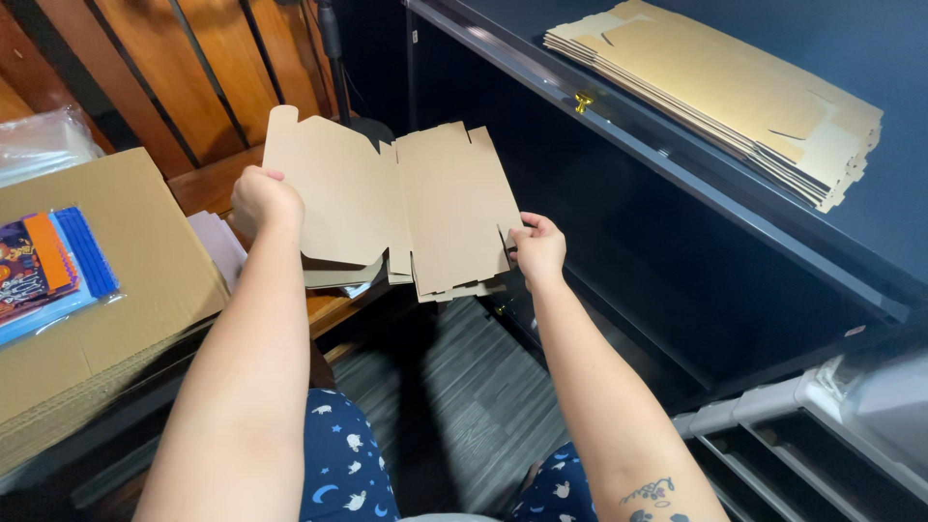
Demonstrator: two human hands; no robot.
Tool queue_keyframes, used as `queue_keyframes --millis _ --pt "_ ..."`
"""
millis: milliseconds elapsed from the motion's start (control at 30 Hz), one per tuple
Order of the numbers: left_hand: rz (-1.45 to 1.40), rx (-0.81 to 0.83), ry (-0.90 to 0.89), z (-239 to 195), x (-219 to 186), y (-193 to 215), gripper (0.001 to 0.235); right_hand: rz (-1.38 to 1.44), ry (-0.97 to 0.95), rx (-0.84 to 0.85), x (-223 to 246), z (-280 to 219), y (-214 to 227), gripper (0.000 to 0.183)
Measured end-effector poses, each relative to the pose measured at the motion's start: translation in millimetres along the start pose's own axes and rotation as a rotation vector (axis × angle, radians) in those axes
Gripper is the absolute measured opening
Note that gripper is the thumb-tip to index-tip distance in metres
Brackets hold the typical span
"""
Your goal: The person repeatedly picks up flat, pre-cut cardboard pieces from a shelf, unfolds them, and places them onto a wooden stool. The person handles the cardboard by hand, folding and unfolding the pieces multiple times.
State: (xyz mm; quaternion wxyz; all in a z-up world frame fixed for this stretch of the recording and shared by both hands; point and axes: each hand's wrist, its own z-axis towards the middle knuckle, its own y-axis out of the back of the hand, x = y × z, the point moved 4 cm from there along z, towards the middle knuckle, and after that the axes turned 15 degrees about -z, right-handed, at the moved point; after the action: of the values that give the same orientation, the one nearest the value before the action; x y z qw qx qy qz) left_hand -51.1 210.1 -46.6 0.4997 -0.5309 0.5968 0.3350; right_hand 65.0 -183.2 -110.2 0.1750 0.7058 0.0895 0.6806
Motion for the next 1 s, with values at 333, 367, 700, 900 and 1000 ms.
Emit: queue_keyframes --millis 333,367,700,900,1000 --pt "0.809 0.05 -0.56 77.4 74.8 -24.8 0.028 -0.508 0.019 -0.026 -56.3 36.7 -6.1 0.035" --pt "0.812 0.057 -0.538 77.0 77.5 -23.6 0.028 -0.528 0.018 -0.019 -61.5 40.2 -8.2 0.035" --pt "0.826 0.083 -0.448 130.7 124.6 -21.8 0.034 -0.668 0.005 0.044 -80.8 45.7 -18.5 0.037" --pt "0.806 0.076 -0.532 129.0 130.1 -19.8 0.034 -0.642 -0.019 0.052 -77.7 34.5 -20.5 0.037" --pt "0.755 0.086 -0.546 124.3 130.4 -18.9 0.034 -0.635 -0.02 0.047 -85.3 41.0 -22.9 0.037"
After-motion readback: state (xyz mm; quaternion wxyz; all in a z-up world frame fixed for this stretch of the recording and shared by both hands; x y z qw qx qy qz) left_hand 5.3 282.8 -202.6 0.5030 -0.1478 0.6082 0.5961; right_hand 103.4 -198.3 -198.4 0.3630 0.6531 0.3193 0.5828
